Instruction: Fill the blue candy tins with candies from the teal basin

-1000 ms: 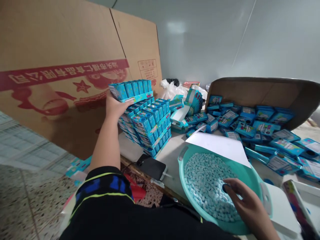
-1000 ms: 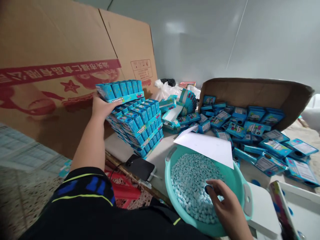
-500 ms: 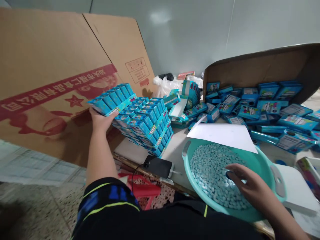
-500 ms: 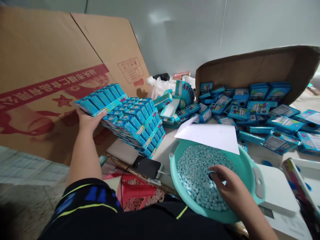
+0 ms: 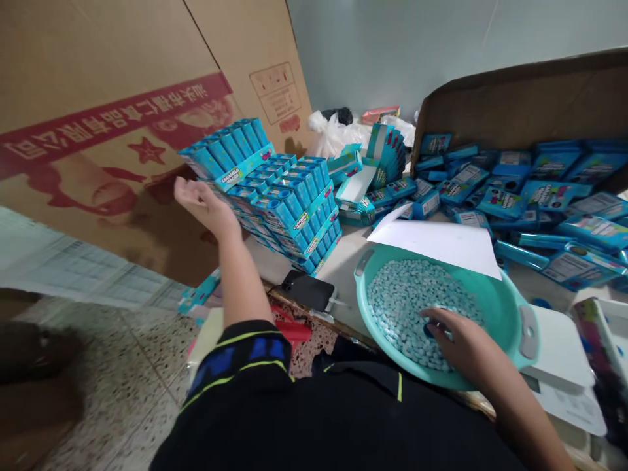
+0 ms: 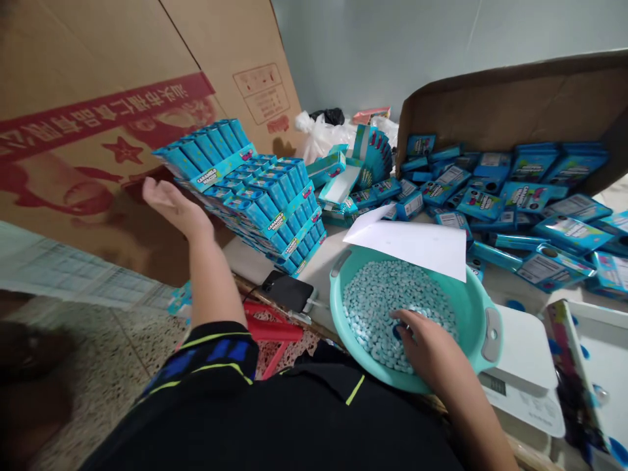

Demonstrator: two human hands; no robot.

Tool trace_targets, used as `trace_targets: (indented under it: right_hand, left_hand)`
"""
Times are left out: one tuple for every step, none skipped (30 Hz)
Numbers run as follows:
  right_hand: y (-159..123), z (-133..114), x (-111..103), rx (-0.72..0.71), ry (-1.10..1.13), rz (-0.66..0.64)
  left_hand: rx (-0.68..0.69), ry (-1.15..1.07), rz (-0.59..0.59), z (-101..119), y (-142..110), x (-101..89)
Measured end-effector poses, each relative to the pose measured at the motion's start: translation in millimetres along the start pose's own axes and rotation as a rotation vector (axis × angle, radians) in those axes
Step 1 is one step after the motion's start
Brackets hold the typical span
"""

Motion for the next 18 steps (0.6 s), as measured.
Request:
trace_targets:
  right_hand:
    - [-2, 1, -2, 0.009, 0.019, -0.009]
    - [-3, 1, -4, 0.016, 0.042, -0.016]
    - [-4, 1, -6, 0.020, 0.066, -0.021]
    - [-6, 1, -8, 0.021, 0.089, -0.024]
    - [-7, 1, -11, 0.021, 0.108, -0.022]
    - [-8, 0, -13, 0.021, 0.125, -0.020]
    - [-9, 0, -15, 0.023, 0.138, -0.017]
    - [-11, 1, -17, 0.027, 0.149, -0.003]
    - [-13, 2, -19, 0.033, 0.159, 0.019]
    - [-15, 4, -21, 0.039, 0.169, 0.048]
    - [-17, 6, -24, 0.044, 0.180, 0.081]
    - [-19, 8, -26, 0.048, 0.193, 0.112]
    - [-21, 10, -29, 0.056, 0.207, 0.139]
    - [-22, 12, -30, 0.066, 0.220, 0.152]
    - [-23, 14, -31, 0.079, 0.234, 0.154]
    - [-24, 16, -32, 0.091, 0.245, 0.149]
    - [-24, 17, -32, 0.102, 0.254, 0.141]
    - [-24, 18, -32, 0.110, 0.260, 0.132]
  left_hand:
    - [-0.075, 0.028, 0.046, 15, -24, -1.4]
    - [-0.142, 0.044, 0.012, 31, -50, 2.6]
    - [-0.199, 0.071, -0.037, 48, -76, 8.2]
    - [-0.246, 0.091, -0.112, 63, -101, 15.9]
    - [-0.274, 0.106, -0.172, 76, -123, 23.3]
    - [-0.244, 0.115, -0.217, 89, -139, 30.2]
    - [-0.209, 0.120, -0.234, 98, -150, 35.2]
    - [-0.184, 0.115, -0.232, 104, -156, 38.4]
    - [-0.163, 0.101, -0.216, 106, -157, 39.8]
    - [-0.160, 0.082, -0.193, 104, -156, 39.6]
    - [-0.174, 0.060, -0.171, 100, -154, 38.3]
    - [-0.195, 0.040, -0.154, 94, -151, 36.4]
    - [-0.219, 0.023, -0.145, 88, -148, 34.4]
    - [-0.242, 0.009, -0.144, 83, -146, 32.6]
    - [-0.262, -0.006, -0.151, 78, -145, 31.2]
    - [-0.281, -0.035, -0.168, 73, -145, 30.8]
    - [-0.298, -0.082, -0.194, 69, -145, 31.3]
    - [-0.315, -0.147, -0.231, 65, -147, 32.8]
Point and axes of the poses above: each hand's wrist, its own y-axis towards the middle knuckle, its own x-axis out of the palm, z = x × y, the point moved 5 cm from there along y, towards the middle knuckle, and after that the axes turned 14 degrees about x, right-handed, at the moved point
